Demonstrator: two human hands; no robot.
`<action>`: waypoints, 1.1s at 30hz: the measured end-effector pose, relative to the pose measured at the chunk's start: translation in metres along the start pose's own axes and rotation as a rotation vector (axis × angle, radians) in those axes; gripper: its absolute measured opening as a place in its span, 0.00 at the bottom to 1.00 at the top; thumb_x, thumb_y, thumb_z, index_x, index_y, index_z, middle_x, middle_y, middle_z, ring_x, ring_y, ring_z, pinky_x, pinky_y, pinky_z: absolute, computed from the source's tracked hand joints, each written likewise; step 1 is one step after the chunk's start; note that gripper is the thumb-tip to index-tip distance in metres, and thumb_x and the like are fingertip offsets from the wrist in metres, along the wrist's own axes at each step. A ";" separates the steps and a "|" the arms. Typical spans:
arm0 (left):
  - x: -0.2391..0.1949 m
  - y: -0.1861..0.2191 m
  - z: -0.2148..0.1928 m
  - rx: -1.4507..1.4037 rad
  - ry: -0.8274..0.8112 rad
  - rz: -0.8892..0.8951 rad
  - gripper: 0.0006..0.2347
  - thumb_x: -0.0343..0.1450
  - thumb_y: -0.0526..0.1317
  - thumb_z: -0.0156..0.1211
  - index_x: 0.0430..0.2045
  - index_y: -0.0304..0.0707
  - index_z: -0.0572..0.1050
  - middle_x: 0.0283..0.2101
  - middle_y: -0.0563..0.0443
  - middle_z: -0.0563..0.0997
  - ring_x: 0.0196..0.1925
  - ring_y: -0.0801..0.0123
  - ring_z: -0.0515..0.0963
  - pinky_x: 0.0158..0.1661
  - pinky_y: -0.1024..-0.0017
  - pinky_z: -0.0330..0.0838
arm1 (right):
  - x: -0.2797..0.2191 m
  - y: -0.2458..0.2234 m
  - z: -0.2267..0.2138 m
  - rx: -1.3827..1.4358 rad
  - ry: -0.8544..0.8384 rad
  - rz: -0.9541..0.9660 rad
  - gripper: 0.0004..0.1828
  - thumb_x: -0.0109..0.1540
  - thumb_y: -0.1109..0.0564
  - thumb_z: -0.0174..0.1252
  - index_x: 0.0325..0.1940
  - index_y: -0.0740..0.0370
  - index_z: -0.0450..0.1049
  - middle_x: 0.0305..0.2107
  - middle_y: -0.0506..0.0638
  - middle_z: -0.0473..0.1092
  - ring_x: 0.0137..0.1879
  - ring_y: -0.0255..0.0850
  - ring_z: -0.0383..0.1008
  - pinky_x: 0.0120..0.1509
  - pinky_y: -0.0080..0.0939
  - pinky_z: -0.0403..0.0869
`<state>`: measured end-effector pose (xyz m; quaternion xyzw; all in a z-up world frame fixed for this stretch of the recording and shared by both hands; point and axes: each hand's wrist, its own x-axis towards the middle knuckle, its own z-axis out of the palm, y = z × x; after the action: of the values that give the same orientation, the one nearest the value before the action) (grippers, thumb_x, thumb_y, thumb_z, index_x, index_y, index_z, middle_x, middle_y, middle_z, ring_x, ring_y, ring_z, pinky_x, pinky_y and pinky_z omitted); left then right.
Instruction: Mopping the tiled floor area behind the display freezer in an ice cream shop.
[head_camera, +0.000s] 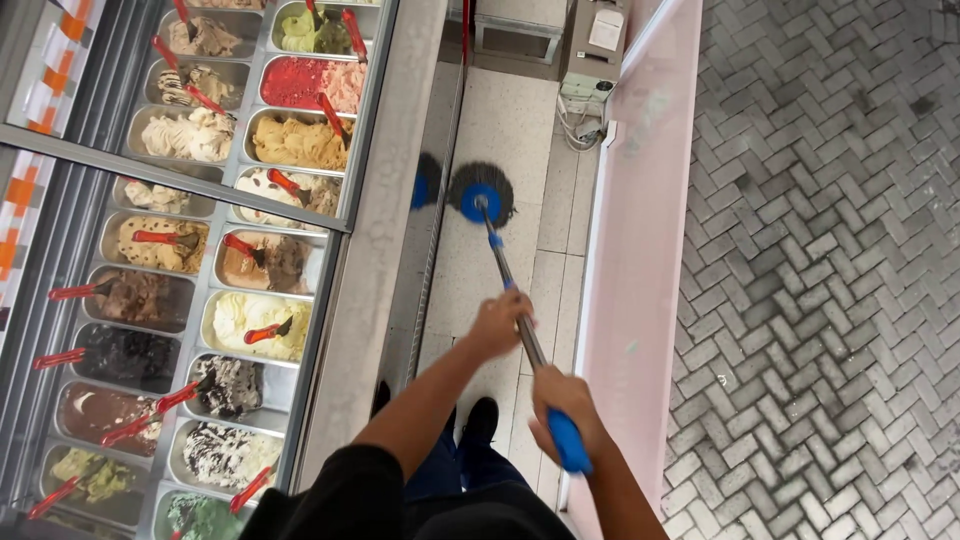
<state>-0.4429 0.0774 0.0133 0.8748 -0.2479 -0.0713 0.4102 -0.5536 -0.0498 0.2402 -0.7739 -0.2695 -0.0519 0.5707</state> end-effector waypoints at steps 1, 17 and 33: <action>-0.016 0.027 -0.004 -0.003 -0.102 -0.047 0.02 0.70 0.42 0.65 0.31 0.50 0.78 0.50 0.52 0.78 0.51 0.62 0.79 0.46 0.56 0.73 | -0.008 -0.028 -0.008 -0.005 -0.027 0.044 0.18 0.65 0.45 0.51 0.23 0.51 0.62 0.20 0.44 0.63 0.25 0.37 0.63 0.30 0.36 0.64; -0.114 0.035 0.058 -0.401 -0.241 0.407 0.16 0.75 0.35 0.61 0.13 0.49 0.72 0.18 0.63 0.76 0.25 0.71 0.78 0.53 0.65 0.67 | -0.097 -0.093 0.015 0.236 -0.041 -0.042 0.22 0.69 0.50 0.50 0.20 0.54 0.60 0.16 0.44 0.60 0.21 0.39 0.60 0.36 0.42 0.64; -0.006 -0.058 0.058 -0.130 0.062 -0.022 0.14 0.68 0.48 0.69 0.26 0.42 0.71 0.42 0.45 0.78 0.61 0.39 0.75 0.65 0.49 0.66 | -0.034 0.026 0.020 0.194 0.028 -0.159 0.22 0.66 0.52 0.55 0.19 0.55 0.59 0.15 0.49 0.62 0.20 0.49 0.60 0.33 0.44 0.67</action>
<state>-0.4450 0.0720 -0.0686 0.8508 -0.2203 -0.0646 0.4726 -0.5751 -0.0489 0.1981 -0.6903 -0.3257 -0.0815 0.6409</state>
